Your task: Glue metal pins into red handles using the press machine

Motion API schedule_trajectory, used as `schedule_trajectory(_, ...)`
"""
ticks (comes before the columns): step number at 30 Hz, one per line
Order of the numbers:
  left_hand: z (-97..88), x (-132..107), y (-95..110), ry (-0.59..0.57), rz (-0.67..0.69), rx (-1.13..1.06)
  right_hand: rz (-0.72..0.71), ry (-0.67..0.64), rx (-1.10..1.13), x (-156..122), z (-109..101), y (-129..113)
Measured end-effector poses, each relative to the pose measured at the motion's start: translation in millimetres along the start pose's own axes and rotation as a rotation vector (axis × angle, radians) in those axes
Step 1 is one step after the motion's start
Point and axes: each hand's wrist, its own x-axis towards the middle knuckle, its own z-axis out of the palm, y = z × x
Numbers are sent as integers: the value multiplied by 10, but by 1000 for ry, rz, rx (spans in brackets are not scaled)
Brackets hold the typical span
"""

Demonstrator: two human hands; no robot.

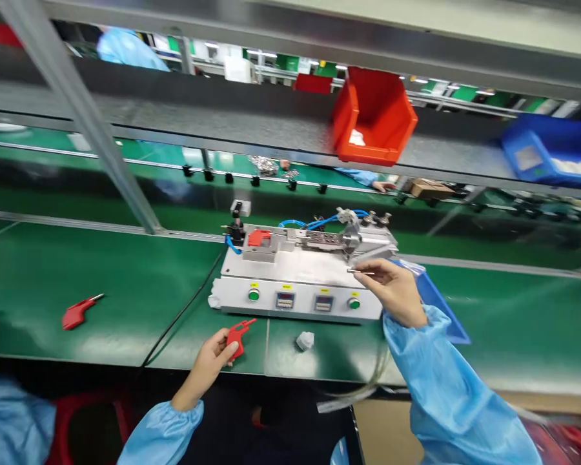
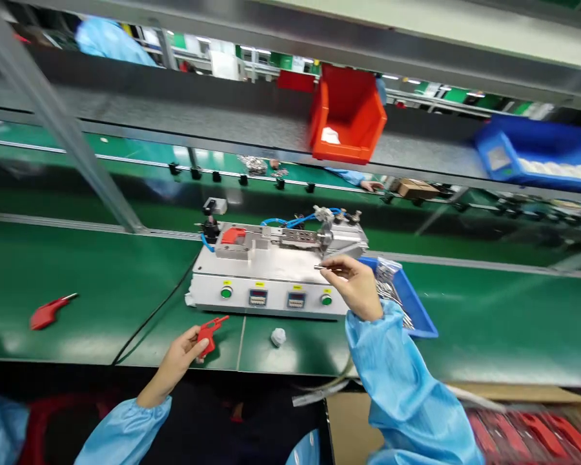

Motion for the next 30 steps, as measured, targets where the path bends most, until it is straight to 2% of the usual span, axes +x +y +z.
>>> schedule_trajectory(3,24,45,22,11,29,-21,-171,-114,-88,368,506,-143)
schedule_trajectory(5,24,51,31,7,43,-25,-267,-137,-169,650,857,-217)
schedule_trajectory(8,20,38,38,-5,58,-33,-316,-152,-355,1043,1271,-250)
schedule_trajectory(10,23,27,45,-14,58,-34,-312,-183,-442,1222,1429,-223)
schedule_trajectory(14,42,16,57,-24,70,-28,-341,-218,-501,1314,1529,-139)
schedule_trajectory(19,36,16,47,-47,83,-13,-501,-248,-594,1240,1525,-74)
schedule_trajectory(25,-1,17,13,-64,84,-22,-481,-260,-595,1267,1521,-51)
schedule_trajectory(28,0,29,-16,-59,95,-22,-484,-276,-600,1302,1600,-109)
schedule_trajectory(30,5,39,-25,-60,104,-26,-477,-340,-636,1347,1690,-167)
